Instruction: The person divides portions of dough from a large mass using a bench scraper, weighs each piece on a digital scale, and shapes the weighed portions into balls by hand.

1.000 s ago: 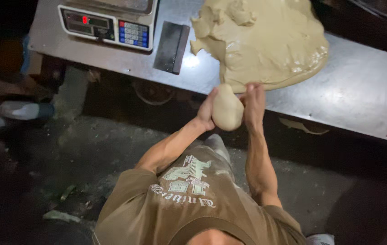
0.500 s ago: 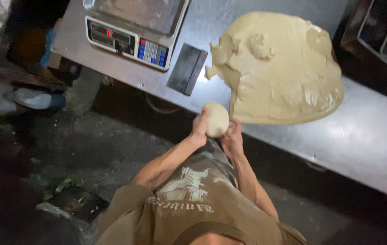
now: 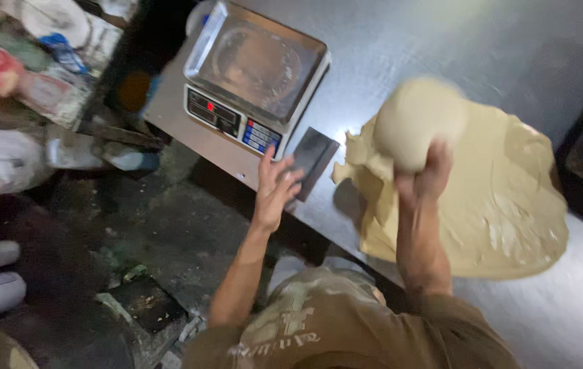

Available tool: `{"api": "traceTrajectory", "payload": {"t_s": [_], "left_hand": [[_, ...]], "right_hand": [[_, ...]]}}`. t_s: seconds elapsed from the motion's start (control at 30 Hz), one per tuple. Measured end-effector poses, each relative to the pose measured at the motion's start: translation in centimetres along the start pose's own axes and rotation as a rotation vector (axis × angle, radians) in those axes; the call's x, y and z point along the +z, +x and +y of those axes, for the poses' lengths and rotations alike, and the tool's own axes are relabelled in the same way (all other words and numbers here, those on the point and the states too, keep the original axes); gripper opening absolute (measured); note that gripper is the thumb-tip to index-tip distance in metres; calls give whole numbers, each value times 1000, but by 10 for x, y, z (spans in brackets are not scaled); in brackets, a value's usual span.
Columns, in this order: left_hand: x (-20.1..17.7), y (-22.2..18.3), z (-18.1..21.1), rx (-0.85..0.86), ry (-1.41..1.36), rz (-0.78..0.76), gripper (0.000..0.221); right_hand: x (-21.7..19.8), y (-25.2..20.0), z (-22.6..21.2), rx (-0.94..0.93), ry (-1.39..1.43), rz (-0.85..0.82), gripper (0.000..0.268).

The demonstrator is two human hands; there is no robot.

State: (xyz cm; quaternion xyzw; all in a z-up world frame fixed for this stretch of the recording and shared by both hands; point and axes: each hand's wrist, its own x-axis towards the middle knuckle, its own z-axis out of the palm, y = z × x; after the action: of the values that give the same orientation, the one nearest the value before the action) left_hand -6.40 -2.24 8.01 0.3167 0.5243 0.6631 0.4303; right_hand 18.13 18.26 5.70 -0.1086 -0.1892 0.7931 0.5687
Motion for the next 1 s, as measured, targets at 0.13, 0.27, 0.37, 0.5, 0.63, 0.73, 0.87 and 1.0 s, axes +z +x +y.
{"api": "traceTrajectory", "payload": {"t_s": [0.13, 0.27, 0.37, 0.5, 0.63, 0.73, 0.87, 1.0], "left_hand": [[-23, -34, -34, -209, -14, 160, 69], [-38, -74, -75, -245, -117, 211, 66], [-55, -89, -75, -375, -12, 327, 62], [-70, -80, -73, -446, 43, 311, 58], [-72, -54, -65, -279, 73, 105, 56], [-74, -41, -57, -272, 104, -49, 56], [-64, -8, -59, -212, 83, -186, 55], [-32, 8, -88, -87, 501, -290, 54]], "right_hand": [[37, 217, 28, -32, -161, 121, 57], [-21, 276, 86, 177, -572, 346, 82], [-88, 177, 160, 378, -1545, 56, 69], [-94, 26, 225, 445, -2232, -327, 88], [-67, -11, 225, 423, -2220, -19, 98], [-70, -34, 210, 385, -2030, 107, 103], [-100, -90, 193, 291, -1823, 149, 91], [-120, -131, 200, 154, -1819, 290, 90]]}}
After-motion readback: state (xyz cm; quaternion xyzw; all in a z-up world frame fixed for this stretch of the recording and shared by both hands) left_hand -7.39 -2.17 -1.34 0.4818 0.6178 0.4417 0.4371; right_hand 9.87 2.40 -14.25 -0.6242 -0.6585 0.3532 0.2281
